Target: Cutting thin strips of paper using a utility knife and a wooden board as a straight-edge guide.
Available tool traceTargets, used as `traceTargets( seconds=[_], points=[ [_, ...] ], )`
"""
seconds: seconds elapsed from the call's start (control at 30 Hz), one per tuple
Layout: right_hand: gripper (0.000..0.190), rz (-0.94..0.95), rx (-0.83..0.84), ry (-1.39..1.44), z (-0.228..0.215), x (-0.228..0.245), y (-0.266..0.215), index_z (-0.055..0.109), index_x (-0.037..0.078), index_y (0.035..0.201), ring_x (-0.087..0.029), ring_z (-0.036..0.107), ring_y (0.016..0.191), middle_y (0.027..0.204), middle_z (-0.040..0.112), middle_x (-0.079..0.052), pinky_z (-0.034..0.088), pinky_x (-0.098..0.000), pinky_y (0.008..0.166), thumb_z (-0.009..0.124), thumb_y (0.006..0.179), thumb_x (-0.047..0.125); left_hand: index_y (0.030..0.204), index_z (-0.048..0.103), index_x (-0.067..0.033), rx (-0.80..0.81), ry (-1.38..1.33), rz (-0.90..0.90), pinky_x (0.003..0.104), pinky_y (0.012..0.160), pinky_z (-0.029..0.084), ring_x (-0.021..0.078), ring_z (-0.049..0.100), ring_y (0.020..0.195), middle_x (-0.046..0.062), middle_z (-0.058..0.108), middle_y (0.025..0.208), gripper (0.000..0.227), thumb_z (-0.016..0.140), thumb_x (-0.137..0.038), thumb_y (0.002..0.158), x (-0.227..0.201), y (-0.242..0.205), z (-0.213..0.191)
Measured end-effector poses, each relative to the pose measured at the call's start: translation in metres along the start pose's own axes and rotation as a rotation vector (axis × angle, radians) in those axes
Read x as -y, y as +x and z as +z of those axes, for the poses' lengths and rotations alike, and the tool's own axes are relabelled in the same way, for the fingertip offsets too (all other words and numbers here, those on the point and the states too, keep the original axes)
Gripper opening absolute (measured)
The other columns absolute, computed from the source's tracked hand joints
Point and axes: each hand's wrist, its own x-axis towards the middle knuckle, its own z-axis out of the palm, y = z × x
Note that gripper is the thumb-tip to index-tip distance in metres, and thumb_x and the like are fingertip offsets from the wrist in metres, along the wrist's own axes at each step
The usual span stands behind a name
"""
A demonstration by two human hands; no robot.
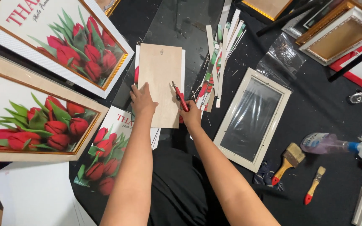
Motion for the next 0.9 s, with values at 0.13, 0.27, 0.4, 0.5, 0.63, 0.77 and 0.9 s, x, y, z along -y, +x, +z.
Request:
traceTargets(
  seconds=[0.13,0.27,0.4,0.5,0.63,0.77,0.9],
  points=[
    [0.038,-0.001,-0.01,0.034,0.0,0.002,-0.013,0.063,0.011,0.126,-0.036,0.067,0.116,0.128,0.067,-0.018,0.058,-0.0446,0.095,0.074,0.09,0.015,0.162,0.03,-0.0193,0.002,-0.003,0.013,0.065,0.114,0.039,0.047,0.02,0.154,0.03,0.012,0.166,0.091,0.081,-0.02,0.087,0.002,-0.006,0.0],
    [0.037,-0.056,-0.001,0.049,0.0,-0.004,-0.011,0.066,0.009,0.123,-0.038,0.067,0.115,0.123,0.07,-0.018,0.055,-0.0448,0.095,0.077,0.088,0.016,0.162,0.03,-0.0174,-0.005,-0.03,0.016,0.066,0.114,0.038,0.0465,0.02,0.154,0.031,0.014,0.165,0.088,0.079,-0.016,0.088,0.004,-0.014,-0.003],
    [0.036,-0.116,0.018,0.08,-0.009,-0.003,-0.007,0.066,0.008,0.121,-0.041,0.066,0.115,0.121,0.069,-0.02,0.054,-0.0459,0.095,0.078,0.087,0.015,0.162,0.031,-0.0144,-0.027,-0.01,0.012,0.066,0.113,0.039,0.0473,0.022,0.153,0.033,0.016,0.164,0.086,0.078,-0.014,0.09,0.0,-0.02,-0.008],
    [0.037,-0.144,0.017,0.03,-0.01,-0.003,-0.002,0.065,0.007,0.121,-0.041,0.065,0.115,0.12,0.069,-0.021,0.053,-0.0474,0.097,0.078,0.087,0.017,0.162,0.03,-0.0137,-0.023,0.004,0.019,0.066,0.113,0.038,0.0466,0.023,0.153,0.033,0.016,0.164,0.085,0.077,-0.015,0.091,-0.003,-0.023,-0.013],
    [0.038,-0.132,0.008,-0.023,-0.005,-0.005,0.003,0.066,0.012,0.121,-0.04,0.067,0.112,0.117,0.071,-0.018,0.054,-0.0461,0.095,0.079,0.087,0.021,0.161,0.032,-0.0105,-0.023,0.025,0.027,0.065,0.112,0.041,0.0477,0.03,0.149,0.032,0.02,0.163,0.082,0.076,-0.014,0.093,-0.003,-0.025,-0.016],
    [0.038,-0.146,0.002,-0.048,-0.004,-0.002,0.0,0.064,0.012,0.123,-0.042,0.067,0.113,0.117,0.071,-0.021,0.054,-0.0465,0.096,0.078,0.088,0.02,0.161,0.031,-0.0099,-0.021,0.056,0.034,0.065,0.111,0.043,0.0485,0.032,0.147,0.031,0.02,0.163,0.082,0.076,-0.016,0.093,-0.002,-0.021,-0.013],
    [0.038,-0.139,-0.028,-0.035,-0.007,0.005,-0.014,0.063,0.01,0.124,-0.042,0.067,0.113,0.118,0.07,-0.022,0.054,-0.0463,0.096,0.077,0.09,0.02,0.161,0.031,-0.0095,-0.013,0.051,0.049,0.066,0.108,0.044,0.0503,0.033,0.145,0.031,0.019,0.164,0.085,0.079,-0.018,0.091,0.003,-0.014,-0.01]
  ],
)
